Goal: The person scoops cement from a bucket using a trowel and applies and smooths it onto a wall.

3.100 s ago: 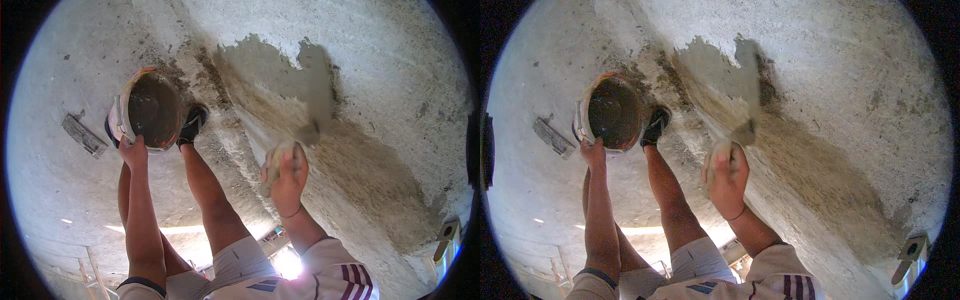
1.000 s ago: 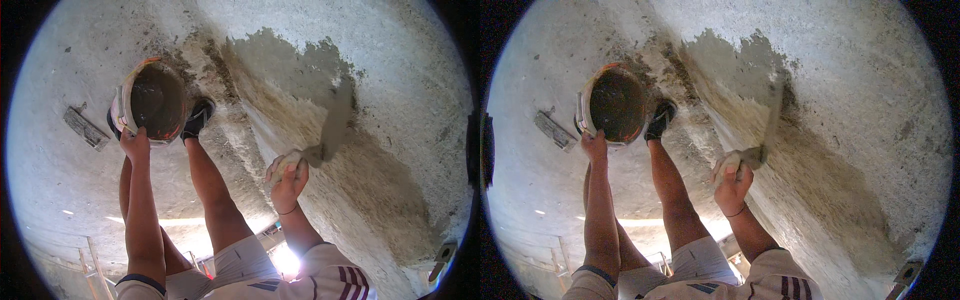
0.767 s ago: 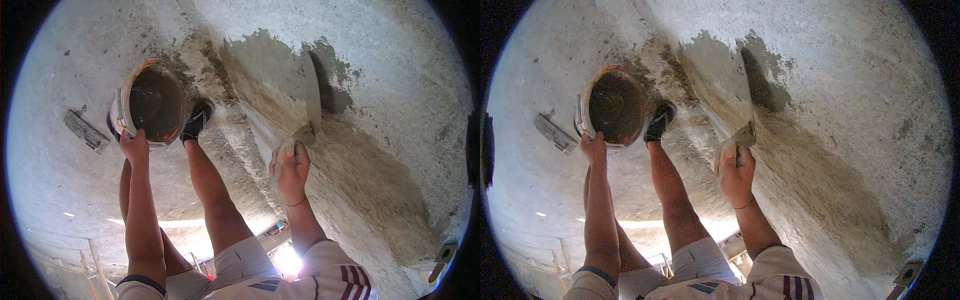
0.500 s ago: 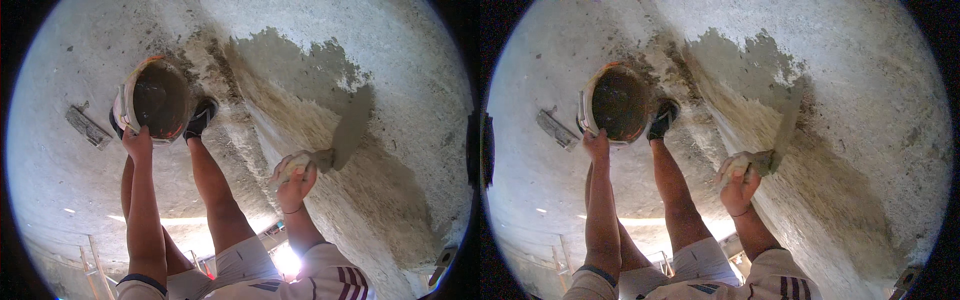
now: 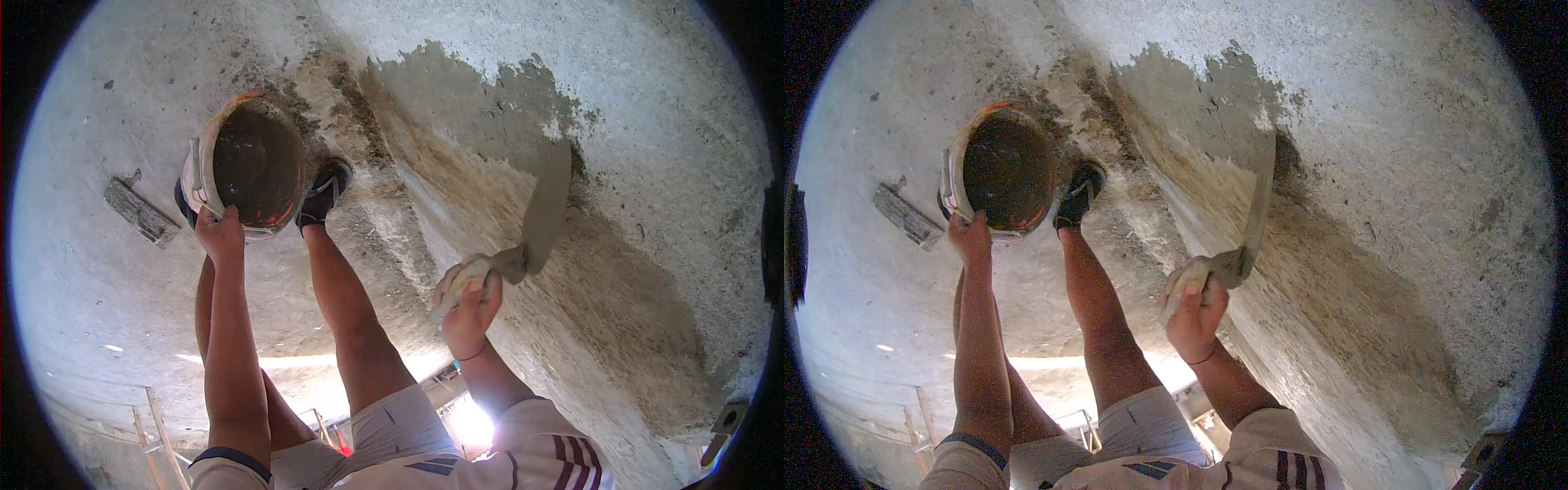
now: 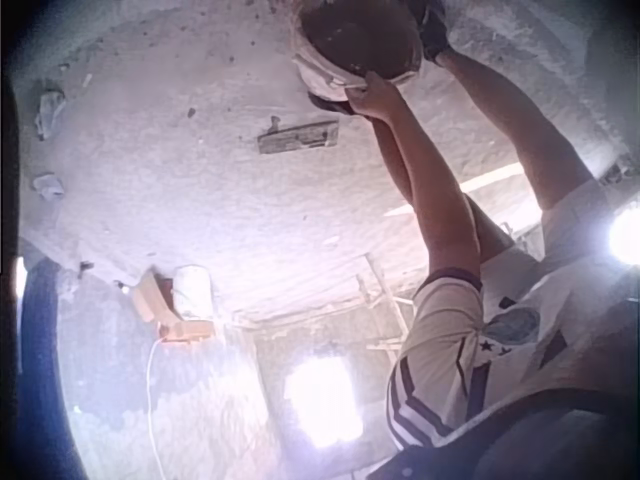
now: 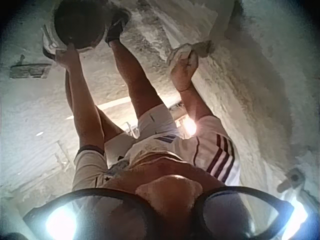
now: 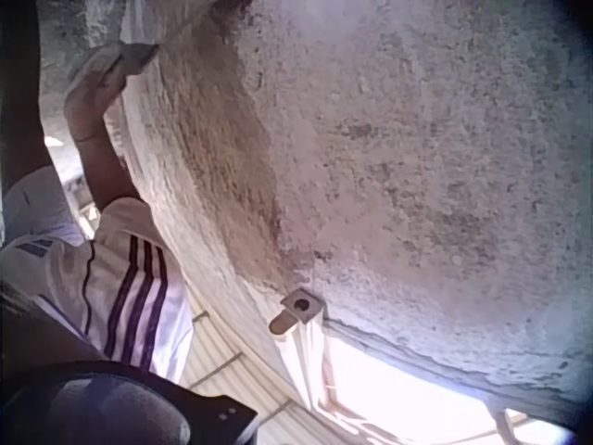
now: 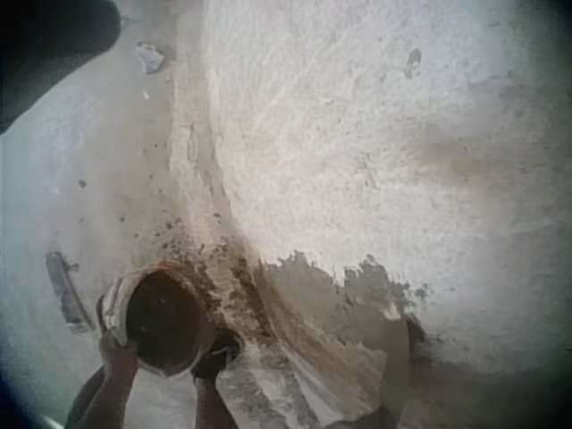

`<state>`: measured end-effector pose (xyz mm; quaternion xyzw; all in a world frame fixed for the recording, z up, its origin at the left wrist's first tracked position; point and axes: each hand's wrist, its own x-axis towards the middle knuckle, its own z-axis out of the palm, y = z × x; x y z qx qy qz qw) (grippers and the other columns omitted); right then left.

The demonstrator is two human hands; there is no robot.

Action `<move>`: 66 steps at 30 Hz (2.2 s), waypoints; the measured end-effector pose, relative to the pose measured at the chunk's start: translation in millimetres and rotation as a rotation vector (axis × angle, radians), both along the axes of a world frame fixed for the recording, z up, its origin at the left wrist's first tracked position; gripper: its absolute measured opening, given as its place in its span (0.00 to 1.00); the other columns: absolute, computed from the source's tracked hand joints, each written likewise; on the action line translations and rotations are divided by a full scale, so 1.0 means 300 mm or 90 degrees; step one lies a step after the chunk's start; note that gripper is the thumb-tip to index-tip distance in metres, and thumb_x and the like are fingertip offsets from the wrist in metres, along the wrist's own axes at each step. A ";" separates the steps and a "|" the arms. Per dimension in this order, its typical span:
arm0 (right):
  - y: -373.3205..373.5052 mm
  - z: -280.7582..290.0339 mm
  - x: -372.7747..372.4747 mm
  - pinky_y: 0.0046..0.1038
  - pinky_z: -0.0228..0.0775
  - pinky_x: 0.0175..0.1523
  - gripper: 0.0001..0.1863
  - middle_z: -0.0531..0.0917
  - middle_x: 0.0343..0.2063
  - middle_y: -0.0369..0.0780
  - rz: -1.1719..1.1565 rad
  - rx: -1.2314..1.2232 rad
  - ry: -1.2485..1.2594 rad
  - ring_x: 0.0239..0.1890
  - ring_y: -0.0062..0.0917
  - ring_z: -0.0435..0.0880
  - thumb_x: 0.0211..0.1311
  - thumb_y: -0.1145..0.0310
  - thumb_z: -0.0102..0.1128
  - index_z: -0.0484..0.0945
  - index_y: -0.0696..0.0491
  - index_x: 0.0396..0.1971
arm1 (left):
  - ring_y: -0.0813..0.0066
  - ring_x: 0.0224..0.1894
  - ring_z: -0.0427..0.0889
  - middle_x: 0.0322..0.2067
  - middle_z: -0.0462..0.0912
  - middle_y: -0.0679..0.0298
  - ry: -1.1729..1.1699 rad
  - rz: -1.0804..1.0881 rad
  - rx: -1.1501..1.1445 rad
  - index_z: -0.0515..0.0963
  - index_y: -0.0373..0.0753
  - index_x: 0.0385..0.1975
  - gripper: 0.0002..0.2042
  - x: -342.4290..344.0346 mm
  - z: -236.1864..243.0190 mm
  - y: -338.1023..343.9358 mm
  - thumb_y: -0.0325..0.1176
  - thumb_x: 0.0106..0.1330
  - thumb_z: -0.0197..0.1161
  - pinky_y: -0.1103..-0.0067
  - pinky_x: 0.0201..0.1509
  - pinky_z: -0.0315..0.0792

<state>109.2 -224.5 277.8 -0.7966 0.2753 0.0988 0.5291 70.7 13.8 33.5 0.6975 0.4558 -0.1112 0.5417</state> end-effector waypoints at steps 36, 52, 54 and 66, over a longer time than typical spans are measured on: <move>-0.078 0.023 0.159 0.20 0.61 0.18 0.19 0.71 0.18 0.37 0.130 0.012 0.098 0.15 0.17 0.67 0.66 0.55 0.49 0.68 0.59 0.36 | 0.75 0.32 0.77 0.28 0.81 0.62 -0.026 0.021 0.009 0.77 0.29 0.32 0.10 0.009 0.009 -0.006 0.24 0.50 0.55 0.79 0.40 0.70; -0.051 0.157 0.039 0.19 0.62 0.17 0.18 0.70 0.18 0.38 0.170 -0.073 0.173 0.13 0.18 0.67 0.66 0.56 0.48 0.66 0.60 0.35 | 0.77 0.33 0.77 0.29 0.81 0.63 -0.025 0.042 -0.015 0.77 0.29 0.33 0.11 -0.006 0.000 0.017 0.24 0.50 0.55 0.80 0.40 0.70; -0.040 0.120 0.084 0.20 0.62 0.18 0.17 0.71 0.19 0.39 0.188 -0.100 0.165 0.13 0.18 0.67 0.66 0.58 0.48 0.66 0.59 0.34 | 0.77 0.33 0.77 0.29 0.81 0.63 0.059 -0.030 0.011 0.77 0.30 0.33 0.11 0.000 -0.002 0.020 0.24 0.50 0.55 0.80 0.40 0.70; 0.055 0.133 0.234 0.21 0.64 0.20 0.13 0.71 0.21 0.39 -0.023 0.226 0.237 0.14 0.19 0.69 0.66 0.60 0.49 0.65 0.56 0.34 | 0.75 0.35 0.78 0.32 0.81 0.62 -0.013 0.033 -0.020 0.76 0.29 0.35 0.11 -0.017 -0.023 0.020 0.23 0.51 0.56 0.80 0.42 0.70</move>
